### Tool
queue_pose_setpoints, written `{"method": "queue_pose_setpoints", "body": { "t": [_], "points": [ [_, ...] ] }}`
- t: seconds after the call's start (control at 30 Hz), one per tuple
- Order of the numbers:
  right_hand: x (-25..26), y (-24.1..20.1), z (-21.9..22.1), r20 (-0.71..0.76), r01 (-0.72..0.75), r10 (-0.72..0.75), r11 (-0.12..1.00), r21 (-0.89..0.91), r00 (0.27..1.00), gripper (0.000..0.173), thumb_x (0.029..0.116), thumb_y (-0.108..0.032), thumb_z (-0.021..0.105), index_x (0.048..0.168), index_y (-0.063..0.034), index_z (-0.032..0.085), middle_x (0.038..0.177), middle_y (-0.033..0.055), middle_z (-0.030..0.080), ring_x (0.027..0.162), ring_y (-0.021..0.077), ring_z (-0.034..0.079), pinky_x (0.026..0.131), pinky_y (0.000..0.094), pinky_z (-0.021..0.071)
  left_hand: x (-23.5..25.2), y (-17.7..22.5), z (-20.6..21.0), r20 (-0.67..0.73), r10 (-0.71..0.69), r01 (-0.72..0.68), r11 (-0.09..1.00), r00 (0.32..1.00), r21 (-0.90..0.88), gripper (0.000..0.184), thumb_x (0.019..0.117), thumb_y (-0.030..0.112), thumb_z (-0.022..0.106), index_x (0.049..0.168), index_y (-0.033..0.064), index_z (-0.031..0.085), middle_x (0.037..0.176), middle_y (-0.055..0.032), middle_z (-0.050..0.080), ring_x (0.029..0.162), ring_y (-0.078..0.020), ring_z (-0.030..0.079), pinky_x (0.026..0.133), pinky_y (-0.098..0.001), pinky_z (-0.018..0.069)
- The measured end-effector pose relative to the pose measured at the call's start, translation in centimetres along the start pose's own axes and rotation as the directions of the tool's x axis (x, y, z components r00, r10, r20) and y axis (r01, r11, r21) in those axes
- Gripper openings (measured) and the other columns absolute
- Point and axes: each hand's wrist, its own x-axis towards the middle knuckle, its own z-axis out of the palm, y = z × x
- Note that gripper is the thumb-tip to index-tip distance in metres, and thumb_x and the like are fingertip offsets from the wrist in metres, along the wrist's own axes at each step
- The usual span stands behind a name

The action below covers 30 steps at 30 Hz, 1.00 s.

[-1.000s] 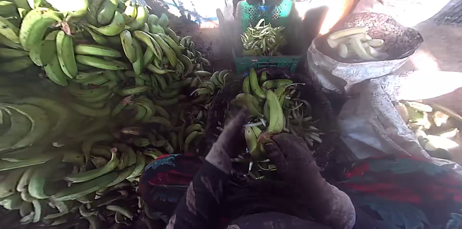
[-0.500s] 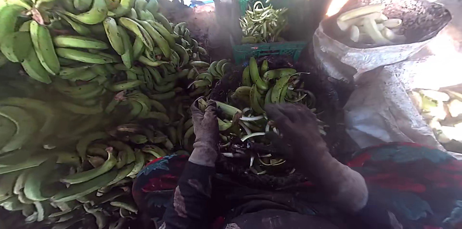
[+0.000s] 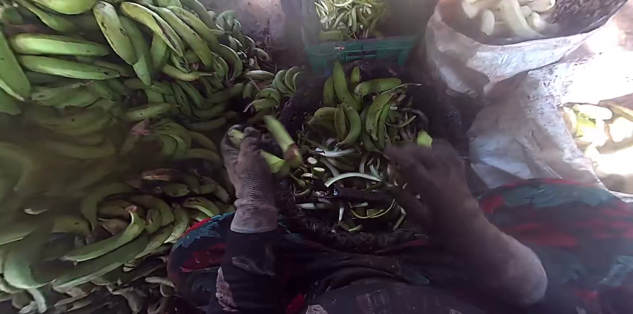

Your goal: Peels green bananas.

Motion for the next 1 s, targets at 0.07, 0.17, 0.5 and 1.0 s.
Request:
{"method": "queue_pose_setpoints", "body": {
  "t": [0.07,0.17,0.5,1.0],
  "points": [
    [2.5,-0.3,0.4,-0.013,0.031,-0.032,0.998,-0.056,0.999,0.086,0.0838,-0.053,0.076,0.151,-0.0069,0.048,0.149,0.0213,0.053,0.145,0.0443,0.04,0.119,0.0707,0.0181,-2.1,1.1,2.5,0.153,-0.07,0.079,0.995,0.986,-0.053,0.036,0.1053,0.024,0.054,0.139,0.0139,0.046,0.096,-0.0019,0.063,0.076,-0.0106,0.064,0.068,-0.0309,0.0574],
    [3.4,-3.5,2.5,-0.024,0.127,-0.125,0.984,0.127,0.992,0.082,0.0815,-0.042,0.082,0.146,-0.0011,0.052,0.148,0.0195,0.055,0.144,0.0394,0.044,0.123,0.0643,0.0183,-4.9,0.9,4.6,0.329,-0.153,0.181,0.982,0.932,-0.055,0.032,0.1065,0.021,0.051,0.137,0.0104,0.048,0.088,-0.0039,0.064,0.07,-0.0115,0.064,0.064,-0.0291,0.0574],
    [-0.8,-1.6,-2.9,0.14,-0.09,0.053,0.958,0.272,0.989,0.045,0.0978,-0.035,0.063,0.131,-0.0037,0.064,0.101,0.0118,0.071,0.09,0.0253,0.068,0.08,0.0498,0.0574,2.2,0.8,-1.4,-0.032,-0.091,0.089,0.994,0.995,-0.07,0.031,0.1067,0.03,0.049,0.132,0.012,0.051,0.103,-0.002,0.063,0.088,-0.0127,0.065,0.079,-0.0344,0.0571],
    [4.1,-1.0,13.5,0.774,-0.155,0.313,0.949,-0.273,0.551,0.036,0.0919,-0.015,0.07,0.124,-0.0009,0.066,0.126,0.0253,0.065,0.122,0.0469,0.058,0.106,0.0691,0.0368,0.6,-0.3,-0.7,0.239,-0.355,0.427,0.715,0.904,-0.553,0.044,0.1101,0.044,0.021,0.106,0.0123,0.052,0.086,-0.0047,0.065,0.078,-0.0148,0.068,0.069,-0.0336,0.0607]
  ]
}}
